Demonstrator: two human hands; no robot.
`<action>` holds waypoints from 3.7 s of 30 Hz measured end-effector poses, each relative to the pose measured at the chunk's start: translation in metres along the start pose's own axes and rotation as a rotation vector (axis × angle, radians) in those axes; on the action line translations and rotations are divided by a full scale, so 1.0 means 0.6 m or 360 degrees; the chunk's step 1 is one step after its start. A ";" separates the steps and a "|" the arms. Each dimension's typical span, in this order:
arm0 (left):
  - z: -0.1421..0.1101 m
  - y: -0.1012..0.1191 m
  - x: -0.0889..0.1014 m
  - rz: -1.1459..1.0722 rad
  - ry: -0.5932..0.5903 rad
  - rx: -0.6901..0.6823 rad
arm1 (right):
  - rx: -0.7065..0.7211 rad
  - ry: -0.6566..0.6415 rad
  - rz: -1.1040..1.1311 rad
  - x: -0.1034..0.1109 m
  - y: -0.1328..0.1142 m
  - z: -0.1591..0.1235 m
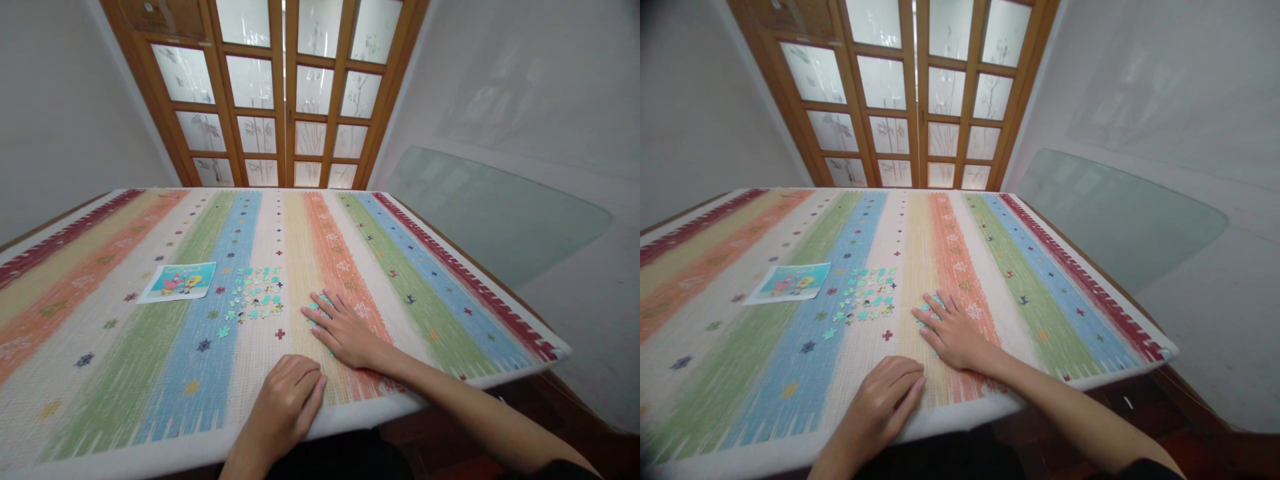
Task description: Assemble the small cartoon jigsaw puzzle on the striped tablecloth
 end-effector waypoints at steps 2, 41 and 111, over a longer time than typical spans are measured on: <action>0.000 0.001 0.002 0.0002 0.0006 0.0001 | -0.0067 0.0025 -0.0036 -0.002 0.015 0.007; -0.001 -0.003 -0.004 0.0000 -0.0013 0.0019 | 0.0579 0.0174 -0.0044 0.030 0.019 -0.046; -0.004 -0.006 -0.005 -0.0056 -0.0037 0.0034 | -0.0391 0.0615 -0.0165 0.051 0.232 0.019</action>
Point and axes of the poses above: each hand's wrist, its own z-axis towards the middle knuckle, its own x-axis out of the back of the hand, y = z × x, the point moved 3 cm from there along z, towards the middle knuckle, and after that the axes turned 8 degrees about -y, right-handed, at the moved point
